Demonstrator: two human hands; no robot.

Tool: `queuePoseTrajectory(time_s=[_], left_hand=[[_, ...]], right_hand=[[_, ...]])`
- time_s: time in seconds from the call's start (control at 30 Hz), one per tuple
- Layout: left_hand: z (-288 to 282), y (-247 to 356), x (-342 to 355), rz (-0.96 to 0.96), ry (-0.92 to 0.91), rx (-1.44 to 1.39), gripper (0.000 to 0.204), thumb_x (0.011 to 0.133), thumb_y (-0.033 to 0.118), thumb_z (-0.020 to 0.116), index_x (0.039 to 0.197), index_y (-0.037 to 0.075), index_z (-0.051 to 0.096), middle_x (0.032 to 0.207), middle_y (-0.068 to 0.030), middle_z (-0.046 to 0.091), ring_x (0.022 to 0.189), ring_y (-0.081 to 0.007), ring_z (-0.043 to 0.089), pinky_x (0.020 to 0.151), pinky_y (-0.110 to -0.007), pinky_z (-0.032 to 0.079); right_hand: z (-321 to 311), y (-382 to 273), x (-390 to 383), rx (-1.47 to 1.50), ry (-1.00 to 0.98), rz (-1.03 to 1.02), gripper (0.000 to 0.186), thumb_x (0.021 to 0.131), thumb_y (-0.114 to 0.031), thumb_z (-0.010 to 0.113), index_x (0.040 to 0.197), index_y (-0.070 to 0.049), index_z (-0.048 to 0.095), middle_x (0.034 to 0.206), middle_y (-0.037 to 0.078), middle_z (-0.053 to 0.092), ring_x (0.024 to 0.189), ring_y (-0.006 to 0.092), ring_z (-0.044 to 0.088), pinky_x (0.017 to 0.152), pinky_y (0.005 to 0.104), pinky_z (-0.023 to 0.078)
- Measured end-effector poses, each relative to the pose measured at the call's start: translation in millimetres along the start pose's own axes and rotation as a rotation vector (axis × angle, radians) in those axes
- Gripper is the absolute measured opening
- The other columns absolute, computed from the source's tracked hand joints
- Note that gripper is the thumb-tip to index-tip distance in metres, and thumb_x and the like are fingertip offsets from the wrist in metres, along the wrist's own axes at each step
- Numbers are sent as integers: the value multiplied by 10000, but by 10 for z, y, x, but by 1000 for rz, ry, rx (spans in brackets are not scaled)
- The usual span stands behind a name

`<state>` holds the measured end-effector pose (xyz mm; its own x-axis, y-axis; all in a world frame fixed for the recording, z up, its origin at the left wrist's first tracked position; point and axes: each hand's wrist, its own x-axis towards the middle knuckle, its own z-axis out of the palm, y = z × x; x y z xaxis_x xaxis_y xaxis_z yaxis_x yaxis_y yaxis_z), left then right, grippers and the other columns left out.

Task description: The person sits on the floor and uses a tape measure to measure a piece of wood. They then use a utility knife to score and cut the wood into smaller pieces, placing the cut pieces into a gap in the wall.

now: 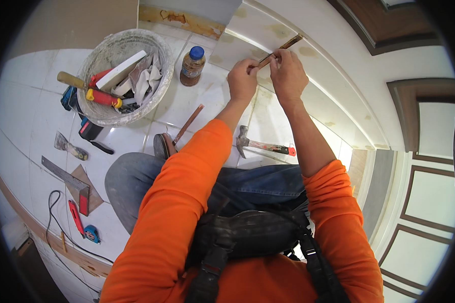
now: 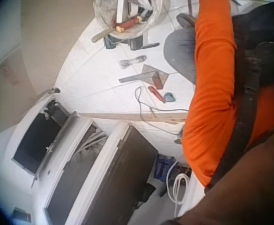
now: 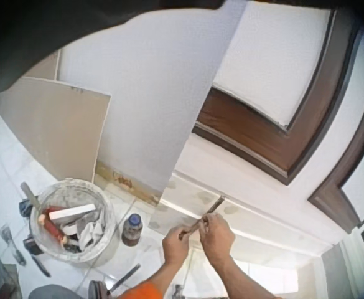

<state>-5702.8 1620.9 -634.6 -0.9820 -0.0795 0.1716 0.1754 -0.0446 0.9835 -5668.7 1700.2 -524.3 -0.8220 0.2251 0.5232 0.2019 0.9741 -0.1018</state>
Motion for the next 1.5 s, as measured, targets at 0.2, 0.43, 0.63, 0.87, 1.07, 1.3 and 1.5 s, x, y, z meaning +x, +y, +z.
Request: queuePoseTrajectory(time_s=[0.2, 0.43, 0.63, 0.87, 1.07, 1.3, 1.5], left_hand=[[-83, -426, -132, -956, 23, -585, 154, 861, 35, 714, 994, -42, 703, 946, -107, 694, 781, -217, 720, 703, -292, 634], [15, -245, -163, -1053, 5, -820, 344, 972, -1, 612, 1313, -45, 587, 1190, -131, 646, 989, -252, 696, 875, -342, 640], [130, -162, -216, -1082, 40, -899, 465, 1003, 17, 576, 1458, -31, 492, 1236, -103, 621, 1014, -225, 654, 922, -348, 612], [472, 70, -327, -957, 28, -578, 708, 939, 120, 595, 1589, 9, 338, 1424, -218, 568, 1186, -278, 631, 978, -330, 495], [280, 115, -238, -1076, -58, -764, 475, 964, 175, 624, 1428, 88, 574, 1148, -74, 577, 971, -185, 574, 833, -357, 586], [171, -72, -26, -1146, -34, -571, 540, 904, 364, 795, 1293, 15, 662, 1125, -97, 618, 961, -234, 608, 821, -412, 616], [111, -49, 6, -1211, -141, -555, 677, 910, 385, 785, 1408, -10, 551, 1426, -161, 513, 1213, -322, 564, 908, -486, 598]], right_hand=[[39, 6, -46, 7, 2, 2, 142, 923, -253, 712, 1038, -185, 664, 954, 0, 665, 947, 236, 664, 721, 415, 530], [124, 50, -67, -34, 31, -66, 126, 932, -237, 701, 1038, -183, 661, 935, -10, 658, 932, 233, 665, 674, 410, 529], [132, 70, -51, -84, 32, -81, 125, 921, -232, 709, 1019, -181, 649, 926, -16, 651, 925, 230, 661, 667, 412, 527], [117, -60, -36, -68, -2, -46, 110, 914, -221, 711, 980, -179, 634, 913, -13, 638, 922, 230, 653, 673, 418, 520], [81, 16, -4, -58, -4, -62, 115, 901, -228, 731, 975, -179, 658, 922, -20, 660, 879, 213, 670, 663, 400, 519], [-7, -24, -3, 2, -20, 11, 143, 875, -215, 771, 1001, -193, 707, 901, -31, 681, 820, 180, 695, 658, 363, 524], [26, -25, 34, -56, -11, -52, 104, 889, -234, 740, 898, -159, 669, 886, -6, 670, 824, 222, 676, 637, 398, 510]])
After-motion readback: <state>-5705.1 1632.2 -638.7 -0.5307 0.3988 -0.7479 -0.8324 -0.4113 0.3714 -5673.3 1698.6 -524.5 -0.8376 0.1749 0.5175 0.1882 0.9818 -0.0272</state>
